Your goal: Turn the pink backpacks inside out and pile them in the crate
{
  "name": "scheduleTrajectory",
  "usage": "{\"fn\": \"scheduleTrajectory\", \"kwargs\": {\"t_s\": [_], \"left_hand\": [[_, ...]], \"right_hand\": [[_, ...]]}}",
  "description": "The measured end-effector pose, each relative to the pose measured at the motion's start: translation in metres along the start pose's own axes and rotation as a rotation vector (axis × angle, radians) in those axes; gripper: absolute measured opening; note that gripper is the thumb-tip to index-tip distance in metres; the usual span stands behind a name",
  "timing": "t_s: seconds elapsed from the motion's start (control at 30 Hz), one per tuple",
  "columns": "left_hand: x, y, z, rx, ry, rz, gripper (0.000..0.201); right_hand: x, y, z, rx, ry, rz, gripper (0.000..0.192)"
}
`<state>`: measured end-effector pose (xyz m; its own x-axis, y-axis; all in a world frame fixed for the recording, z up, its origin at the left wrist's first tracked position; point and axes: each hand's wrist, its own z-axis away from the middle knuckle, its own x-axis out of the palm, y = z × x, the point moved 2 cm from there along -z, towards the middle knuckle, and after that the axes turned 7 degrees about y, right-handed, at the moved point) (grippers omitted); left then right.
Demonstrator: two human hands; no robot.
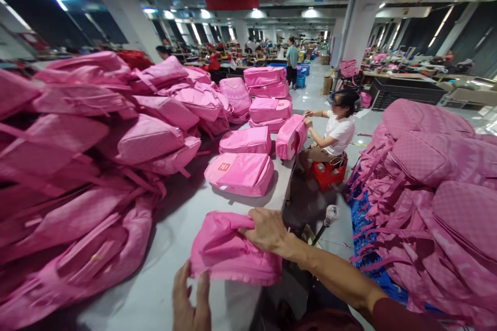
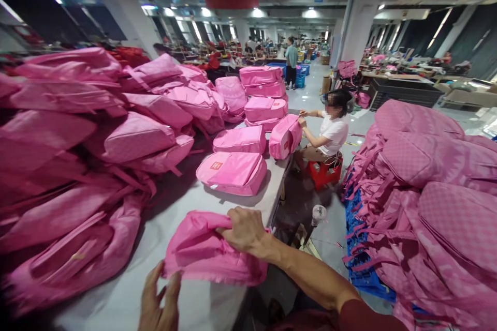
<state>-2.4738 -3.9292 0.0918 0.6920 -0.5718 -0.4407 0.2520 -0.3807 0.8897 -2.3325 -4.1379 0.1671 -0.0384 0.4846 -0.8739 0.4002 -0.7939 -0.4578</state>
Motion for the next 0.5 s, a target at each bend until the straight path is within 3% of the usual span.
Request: {"fn": "scheduleTrajectory", "kwargs": {"t_s": [0.13, 0.27, 0.37, 0.5], "left_hand": [[0.021, 0.016, 0.03, -0.14, 0.014, 0.293, 0.098], [0.039, 0.025, 0.046, -0.227, 0.055, 0.568, 0.097], [0.048, 0.029, 0.068, -0.244, 0.054, 0.504, 0.082], [0.058, 0.038, 0.096, -0.211, -0.16, 0.277, 0.063]], "right_hand": [[-0.009, 0.004, 0.001, 0.067, -0.039, 0.07, 0.044], [-0.004, 0.006, -0.003, 0.082, -0.03, 0.15, 0.039], [0.0, 0.004, -0.007, 0.077, -0.024, 0.18, 0.039], [0.001, -0.005, -0.014, 0.094, -0.031, 0.197, 0.043]]}}
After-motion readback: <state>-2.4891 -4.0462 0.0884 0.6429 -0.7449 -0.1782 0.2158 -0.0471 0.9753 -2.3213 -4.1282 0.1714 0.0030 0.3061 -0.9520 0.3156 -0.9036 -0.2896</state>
